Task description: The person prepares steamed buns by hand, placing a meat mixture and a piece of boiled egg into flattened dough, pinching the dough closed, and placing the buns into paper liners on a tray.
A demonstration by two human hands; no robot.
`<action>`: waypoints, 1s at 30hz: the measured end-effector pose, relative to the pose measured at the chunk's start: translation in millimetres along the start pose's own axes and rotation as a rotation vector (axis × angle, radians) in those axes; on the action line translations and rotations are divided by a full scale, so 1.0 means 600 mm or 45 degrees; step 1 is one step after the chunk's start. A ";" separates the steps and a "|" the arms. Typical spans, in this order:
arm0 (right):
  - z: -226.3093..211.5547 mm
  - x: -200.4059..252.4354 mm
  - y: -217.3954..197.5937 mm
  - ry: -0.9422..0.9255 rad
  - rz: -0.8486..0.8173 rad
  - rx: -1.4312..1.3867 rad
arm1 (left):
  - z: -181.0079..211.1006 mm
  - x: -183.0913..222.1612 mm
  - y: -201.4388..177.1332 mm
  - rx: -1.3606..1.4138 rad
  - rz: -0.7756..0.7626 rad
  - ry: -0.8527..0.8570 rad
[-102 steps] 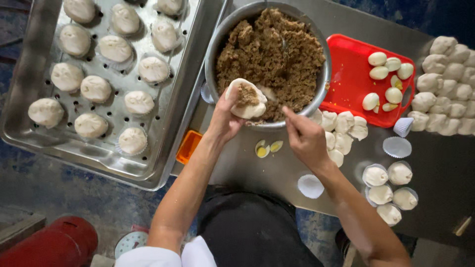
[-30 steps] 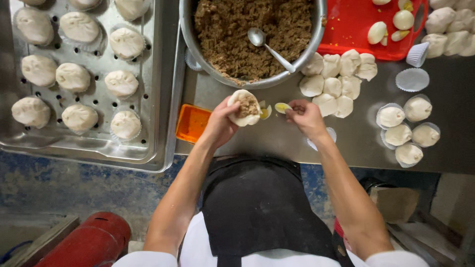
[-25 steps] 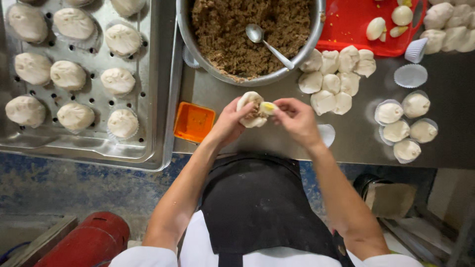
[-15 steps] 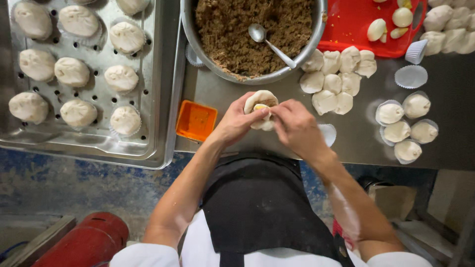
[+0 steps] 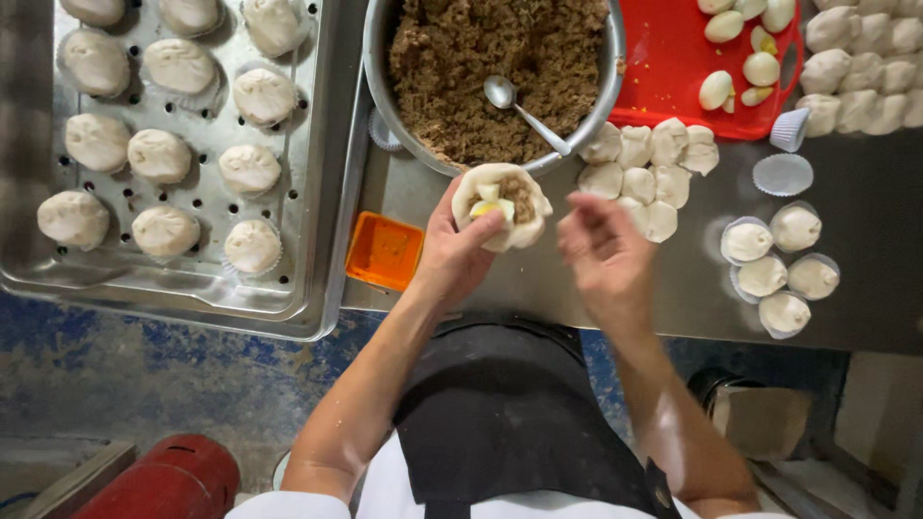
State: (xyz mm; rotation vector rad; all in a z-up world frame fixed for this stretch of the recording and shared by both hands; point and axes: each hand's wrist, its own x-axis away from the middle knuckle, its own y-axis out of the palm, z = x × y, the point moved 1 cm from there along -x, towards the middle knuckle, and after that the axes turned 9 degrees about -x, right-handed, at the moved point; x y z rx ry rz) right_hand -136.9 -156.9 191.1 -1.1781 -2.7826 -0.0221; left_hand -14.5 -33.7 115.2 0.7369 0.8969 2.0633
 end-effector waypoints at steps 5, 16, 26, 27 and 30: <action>0.047 0.025 0.001 -0.223 -0.020 0.278 | -0.021 0.003 0.012 -0.280 0.039 0.094; 0.029 0.013 -0.046 -0.169 -0.122 0.203 | 0.004 0.011 0.038 -0.801 -0.102 -0.025; 0.006 -0.011 -0.056 0.054 -0.362 -0.049 | 0.028 0.013 0.050 -0.810 -0.223 -0.129; 0.008 -0.010 -0.058 0.010 -0.310 0.120 | 0.024 0.013 0.052 -0.856 -0.200 -0.157; 0.004 -0.002 -0.053 -0.756 -0.448 0.699 | 0.019 0.010 0.057 -0.939 -0.205 -0.204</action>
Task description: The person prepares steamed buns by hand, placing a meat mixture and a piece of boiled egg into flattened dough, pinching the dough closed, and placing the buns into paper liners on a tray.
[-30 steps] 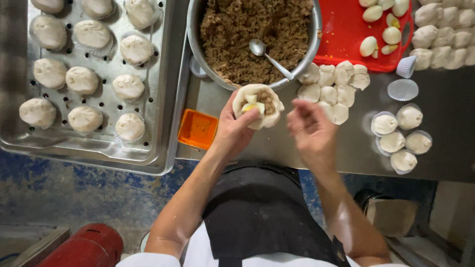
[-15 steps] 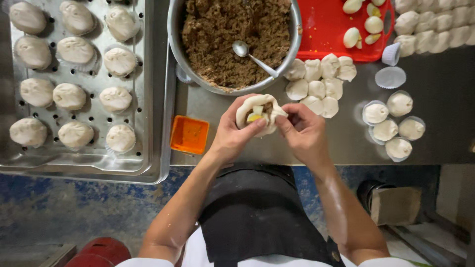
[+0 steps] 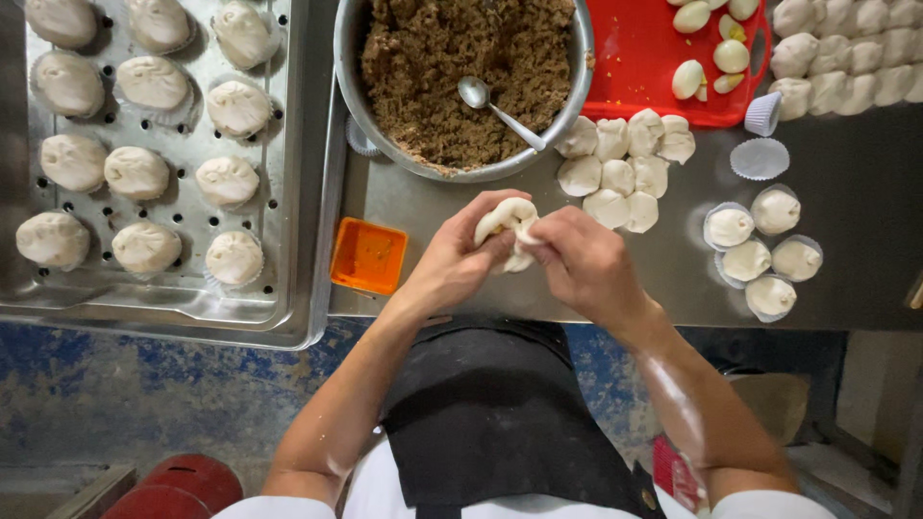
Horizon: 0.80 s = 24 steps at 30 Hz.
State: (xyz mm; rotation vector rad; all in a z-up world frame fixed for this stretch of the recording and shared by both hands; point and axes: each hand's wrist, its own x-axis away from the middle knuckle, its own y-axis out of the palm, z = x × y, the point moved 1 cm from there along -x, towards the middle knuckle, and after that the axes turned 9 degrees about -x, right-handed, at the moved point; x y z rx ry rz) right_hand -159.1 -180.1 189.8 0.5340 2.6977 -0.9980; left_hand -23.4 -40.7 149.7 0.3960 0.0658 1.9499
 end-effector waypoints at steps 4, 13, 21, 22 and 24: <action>0.002 -0.002 -0.002 0.406 0.045 -0.425 | 0.008 0.000 -0.002 -0.001 -0.086 0.114; -0.001 -0.019 -0.004 0.179 -0.111 -0.297 | 0.038 -0.002 -0.009 -0.086 -0.105 -0.150; 0.020 -0.024 0.001 0.262 -0.301 -0.289 | 0.014 -0.014 -0.021 -0.245 -0.028 0.184; 0.021 -0.025 0.004 0.278 -0.240 -0.218 | 0.010 -0.014 -0.026 0.081 0.050 0.263; 0.027 -0.032 0.007 0.309 -0.095 -0.055 | 0.002 -0.025 -0.038 0.513 0.041 0.165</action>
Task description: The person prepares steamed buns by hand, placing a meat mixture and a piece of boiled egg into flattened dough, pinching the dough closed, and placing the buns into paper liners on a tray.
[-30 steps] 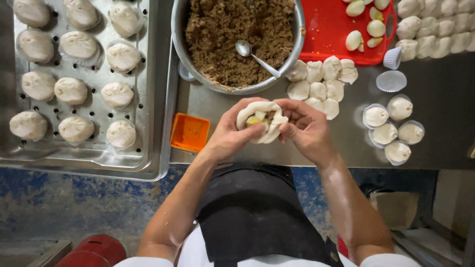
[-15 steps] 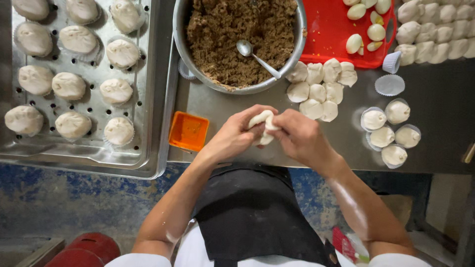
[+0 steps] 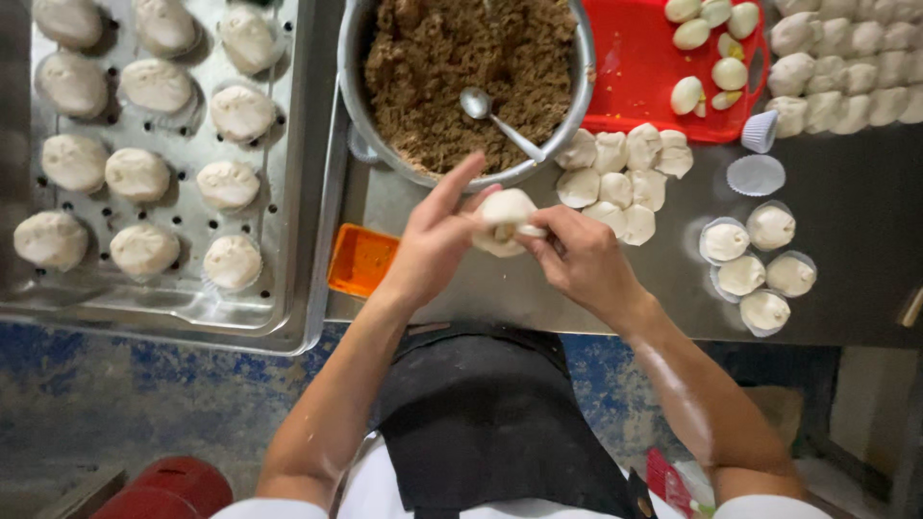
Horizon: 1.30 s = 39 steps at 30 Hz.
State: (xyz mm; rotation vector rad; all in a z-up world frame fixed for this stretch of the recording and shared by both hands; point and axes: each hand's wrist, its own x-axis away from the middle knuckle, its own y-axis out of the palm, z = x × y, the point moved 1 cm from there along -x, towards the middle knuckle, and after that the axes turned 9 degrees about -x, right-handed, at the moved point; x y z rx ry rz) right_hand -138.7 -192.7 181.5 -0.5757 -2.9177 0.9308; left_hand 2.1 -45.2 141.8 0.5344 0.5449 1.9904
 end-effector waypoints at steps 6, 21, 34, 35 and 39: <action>0.003 0.002 0.015 0.242 0.108 -0.174 | -0.001 0.014 0.008 -0.347 0.114 -0.036; -0.056 -0.025 -0.011 0.197 -0.058 -1.408 | 0.088 0.030 0.070 -0.944 0.330 0.978; -0.076 -0.045 -0.033 -0.063 -0.074 -0.485 | 0.082 0.006 0.044 -0.953 0.235 0.725; -0.077 -0.047 -0.036 -0.246 -0.053 -0.228 | 0.085 0.002 0.041 -0.933 0.213 0.700; -0.073 -0.054 -0.038 -0.158 0.001 -0.446 | 0.093 -0.002 0.033 -0.940 0.101 0.650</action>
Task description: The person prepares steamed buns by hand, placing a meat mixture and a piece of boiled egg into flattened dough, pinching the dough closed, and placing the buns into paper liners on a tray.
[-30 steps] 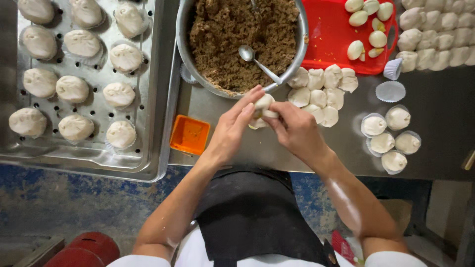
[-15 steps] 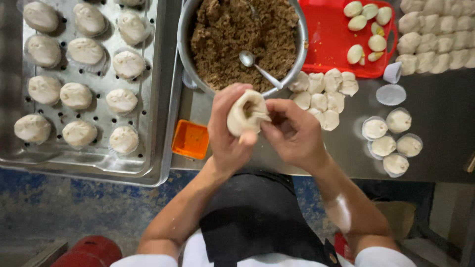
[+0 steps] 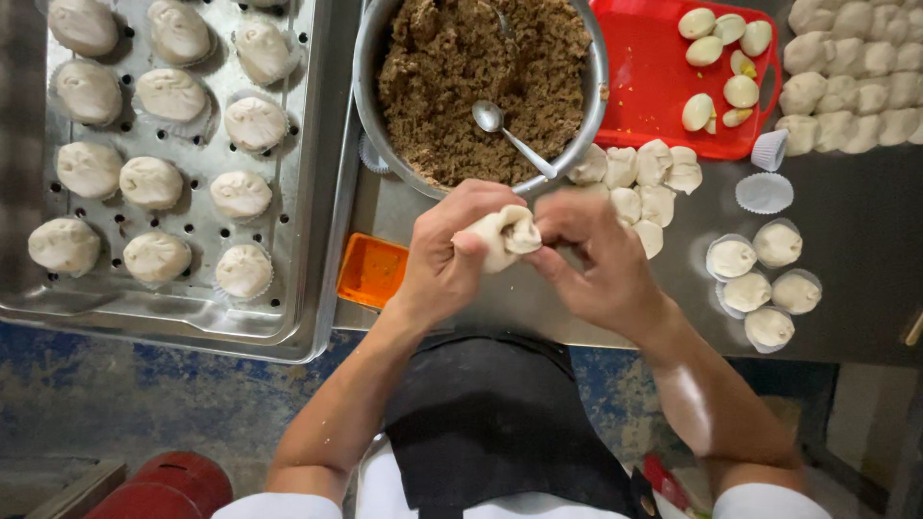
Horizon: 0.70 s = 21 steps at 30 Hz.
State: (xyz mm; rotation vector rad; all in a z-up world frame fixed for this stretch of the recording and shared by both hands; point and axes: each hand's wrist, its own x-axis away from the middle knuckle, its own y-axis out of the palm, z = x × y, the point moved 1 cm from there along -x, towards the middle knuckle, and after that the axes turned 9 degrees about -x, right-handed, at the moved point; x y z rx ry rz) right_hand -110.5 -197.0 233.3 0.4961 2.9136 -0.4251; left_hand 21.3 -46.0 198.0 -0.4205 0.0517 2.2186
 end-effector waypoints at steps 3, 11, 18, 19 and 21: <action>0.002 -0.005 0.005 0.207 -0.179 -0.169 | -0.002 0.000 -0.008 -0.045 -0.103 -0.059; 0.023 -0.001 0.009 0.237 -0.140 -0.031 | -0.035 0.010 -0.007 0.152 -0.205 -0.206; 0.043 0.005 0.007 0.245 0.062 0.044 | -0.072 0.032 0.020 0.502 -0.116 -0.510; 0.044 0.009 0.007 0.288 0.031 -0.061 | -0.073 0.036 0.022 0.498 -0.132 -0.512; 0.045 0.012 0.012 0.364 -0.038 -0.278 | -0.072 0.043 0.019 0.531 -0.166 -0.575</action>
